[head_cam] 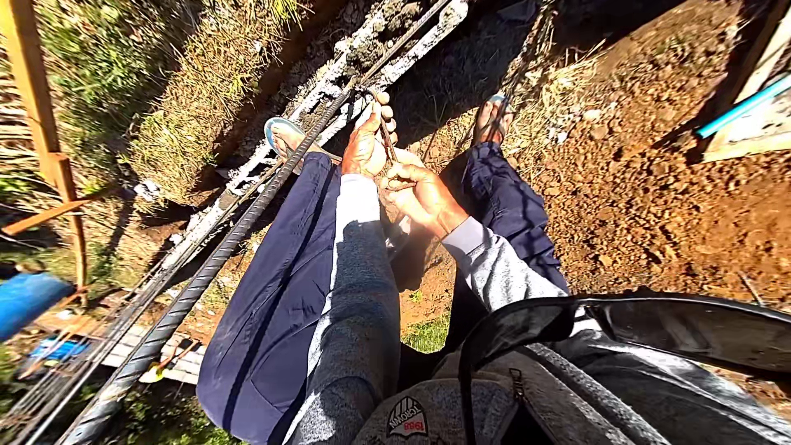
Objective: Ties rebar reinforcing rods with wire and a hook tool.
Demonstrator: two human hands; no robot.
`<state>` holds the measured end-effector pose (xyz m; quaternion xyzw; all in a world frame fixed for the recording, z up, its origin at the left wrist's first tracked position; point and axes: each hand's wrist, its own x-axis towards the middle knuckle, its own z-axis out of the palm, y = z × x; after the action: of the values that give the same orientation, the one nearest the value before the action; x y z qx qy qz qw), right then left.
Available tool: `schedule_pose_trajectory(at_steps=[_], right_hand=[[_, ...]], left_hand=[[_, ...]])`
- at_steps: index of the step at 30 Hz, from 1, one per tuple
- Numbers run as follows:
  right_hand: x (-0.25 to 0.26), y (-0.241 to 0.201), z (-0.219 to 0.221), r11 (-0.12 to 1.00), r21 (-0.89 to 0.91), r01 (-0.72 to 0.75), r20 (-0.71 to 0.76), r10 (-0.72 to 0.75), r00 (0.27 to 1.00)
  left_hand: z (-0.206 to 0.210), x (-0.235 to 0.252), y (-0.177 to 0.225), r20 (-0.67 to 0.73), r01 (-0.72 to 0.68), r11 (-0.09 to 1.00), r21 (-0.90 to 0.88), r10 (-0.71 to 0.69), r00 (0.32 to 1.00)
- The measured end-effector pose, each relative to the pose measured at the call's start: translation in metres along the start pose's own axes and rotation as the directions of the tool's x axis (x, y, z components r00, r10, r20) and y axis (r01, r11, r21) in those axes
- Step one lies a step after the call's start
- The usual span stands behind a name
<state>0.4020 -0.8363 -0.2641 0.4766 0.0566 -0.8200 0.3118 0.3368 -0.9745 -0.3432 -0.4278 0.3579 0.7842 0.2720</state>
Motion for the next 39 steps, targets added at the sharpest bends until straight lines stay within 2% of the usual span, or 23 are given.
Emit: schedule_pose_trajectory(at_steps=[3, 6, 8, 10, 12, 14, 18, 24, 26, 28, 32, 34, 37, 39], right_hand=[[0.003, -0.028, -0.009, 0.965, -0.258, 0.046, 0.004, -0.046, 0.999], [0.002, -0.052, -0.009, 0.923, -0.381, 0.043, 0.026, -0.036, 0.999], [0.002, -0.058, -0.007, 0.911, -0.411, 0.041, 0.022, -0.035, 0.999], [0.003, -0.059, -0.008, 0.894, -0.445, 0.050, 0.011, -0.051, 0.999], [0.004, -0.059, -0.009, 0.859, -0.506, 0.075, 0.012, -0.080, 0.997], [0.004, -0.059, -0.008, 0.811, -0.575, 0.103, 0.033, -0.103, 0.994], [0.005, -0.068, -0.009, 0.716, -0.685, 0.133, 0.072, -0.116, 0.991], [0.010, -0.079, -0.021, 0.624, -0.760, 0.185, 0.138, -0.123, 0.983], [0.013, -0.080, -0.025, 0.604, -0.773, 0.196, 0.147, -0.130, 0.981], [0.014, -0.082, -0.027, 0.582, -0.787, 0.205, 0.156, -0.133, 0.979], [0.015, -0.087, -0.031, 0.540, -0.811, 0.225, 0.183, -0.132, 0.974], [0.015, -0.087, -0.028, 0.513, -0.826, 0.233, 0.189, -0.138, 0.972], [0.015, -0.088, -0.028, 0.479, -0.840, 0.256, 0.198, -0.168, 0.966], [0.016, -0.088, -0.027, 0.428, -0.859, 0.280, 0.217, -0.191, 0.957]], left_hand=[[0.002, 0.008, -0.005, 0.044, -0.031, 0.998, -0.054, 0.033, 0.999], [0.008, 0.008, -0.005, 0.019, -0.037, 0.999, -0.024, 0.038, 0.999], [0.012, 0.002, 0.005, -0.027, -0.024, 0.992, 0.121, 0.027, 0.999], [0.019, -0.009, 0.017, -0.181, 0.005, 0.933, 0.359, 0.065, 0.981], [0.031, -0.015, 0.025, -0.377, 0.071, 0.832, 0.550, 0.171, 0.910], [0.039, -0.014, 0.023, -0.470, 0.047, 0.776, 0.629, 0.331, 0.818], [0.046, 0.004, 0.014, -0.486, -0.064, 0.720, 0.691, 0.528, 0.697], [0.060, 0.014, 0.017, -0.534, 0.112, 0.573, 0.812, 0.652, 0.539], [0.065, 0.012, 0.019, -0.501, 0.209, 0.469, 0.858, 0.679, 0.537], [0.067, 0.011, 0.017, -0.483, 0.256, 0.412, 0.875, 0.692, 0.537], [0.063, 0.009, 0.010, -0.442, 0.158, 0.427, 0.890, 0.728, 0.524], [0.053, 0.010, 0.007, -0.417, 0.019, 0.479, 0.878, 0.743, 0.523], [0.034, 0.017, -0.001, -0.409, -0.240, 0.623, 0.744, 0.710, 0.573], [0.031, 0.017, -0.001, -0.432, -0.308, 0.722, 0.620, 0.641, 0.634]])
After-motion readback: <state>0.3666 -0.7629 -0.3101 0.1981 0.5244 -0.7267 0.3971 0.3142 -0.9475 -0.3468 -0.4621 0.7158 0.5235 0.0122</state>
